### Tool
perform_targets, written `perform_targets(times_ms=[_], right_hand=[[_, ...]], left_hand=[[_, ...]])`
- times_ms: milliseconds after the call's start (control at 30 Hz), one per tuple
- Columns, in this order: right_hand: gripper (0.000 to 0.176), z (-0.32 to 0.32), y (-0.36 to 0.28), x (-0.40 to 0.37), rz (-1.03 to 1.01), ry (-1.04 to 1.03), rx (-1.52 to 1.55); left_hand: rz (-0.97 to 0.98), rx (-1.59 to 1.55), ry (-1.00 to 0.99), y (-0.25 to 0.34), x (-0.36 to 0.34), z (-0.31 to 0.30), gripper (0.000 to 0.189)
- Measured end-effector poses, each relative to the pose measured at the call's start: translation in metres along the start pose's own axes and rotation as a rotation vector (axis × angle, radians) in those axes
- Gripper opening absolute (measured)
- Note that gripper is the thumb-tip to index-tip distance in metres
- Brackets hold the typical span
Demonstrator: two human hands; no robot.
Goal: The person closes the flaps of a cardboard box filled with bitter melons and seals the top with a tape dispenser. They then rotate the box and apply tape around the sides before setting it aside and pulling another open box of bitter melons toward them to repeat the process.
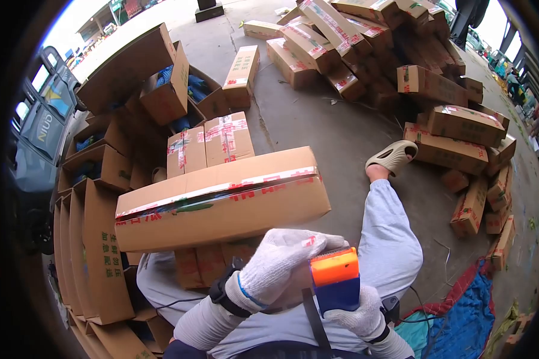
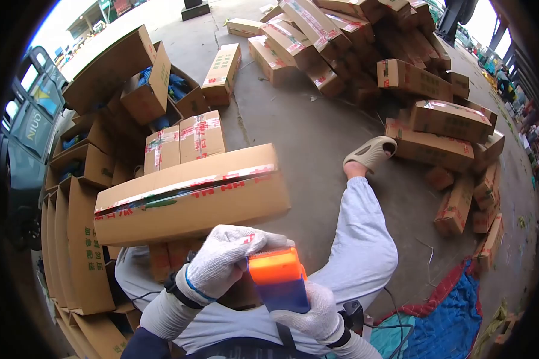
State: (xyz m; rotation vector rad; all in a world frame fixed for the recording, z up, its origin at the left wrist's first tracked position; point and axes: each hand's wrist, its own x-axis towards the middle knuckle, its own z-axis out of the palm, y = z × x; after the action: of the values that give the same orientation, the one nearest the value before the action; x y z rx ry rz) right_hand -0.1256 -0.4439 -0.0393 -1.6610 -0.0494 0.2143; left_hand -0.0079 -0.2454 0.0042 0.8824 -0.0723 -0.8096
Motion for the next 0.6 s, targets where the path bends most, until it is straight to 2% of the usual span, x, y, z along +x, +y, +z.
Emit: perform_targets(times_ms=[33,100,133,167,233,267,300,367,400,433,500,533,567,600], right_hand=[[0.036,0.002,-0.004,0.0,0.012,0.02,0.009],[0.036,0.003,-0.01,0.001,0.035,0.06,0.023],[0.037,0.0,0.0,-0.003,-0.087,0.022,-0.155],[0.039,0.006,0.006,-0.012,-0.023,0.019,-0.104],[0.044,0.018,0.016,-0.015,0.096,-0.002,-0.013],[0.019,0.029,-0.014,-0.01,0.148,0.097,0.075],[0.019,0.033,-0.015,-0.007,0.182,0.098,0.11],[0.019,0.038,-0.011,0.0,0.234,0.117,0.183],[0.019,0.034,-0.015,0.006,0.313,0.07,0.197],[0.019,0.034,-0.014,0.007,0.299,0.094,0.239],[0.019,0.034,-0.012,0.01,0.259,0.143,0.326],[0.018,0.033,-0.015,0.007,0.257,0.144,0.27],[0.017,0.034,-0.02,0.003,0.274,0.123,0.273],[0.017,0.034,-0.026,0.001,0.28,0.097,0.273]], left_hand=[[0.066,0.197,0.087,0.005,0.007,-0.004,0.039],[0.187,0.329,0.183,0.027,0.02,0.002,0.037],[0.346,0.332,0.233,0.049,0.038,-0.007,0.037],[0.508,0.332,0.283,0.076,0.062,-0.026,0.037],[0.653,0.511,0.384,0.134,0.108,-0.077,0.036],[0.567,0.606,0.336,0.145,0.132,-0.098,0.036],[0.474,0.7,0.289,0.145,0.15,-0.119,0.036],[0.167,0.755,0.362,0.126,0.177,-0.152,0.034],[0.043,0.779,0.308,0.115,0.187,-0.183,0.037],[-0.083,0.796,0.256,0.104,0.195,-0.214,0.04],[-0.19,1.613,-0.053,0.101,0.221,-0.242,0.049],[-0.438,1.752,0.005,0.115,0.203,-0.189,0.055],[-0.587,1.73,-0.02,0.113,0.211,-0.191,0.052],[-0.676,1.916,-0.003,0.111,0.204,-0.18,0.051]])
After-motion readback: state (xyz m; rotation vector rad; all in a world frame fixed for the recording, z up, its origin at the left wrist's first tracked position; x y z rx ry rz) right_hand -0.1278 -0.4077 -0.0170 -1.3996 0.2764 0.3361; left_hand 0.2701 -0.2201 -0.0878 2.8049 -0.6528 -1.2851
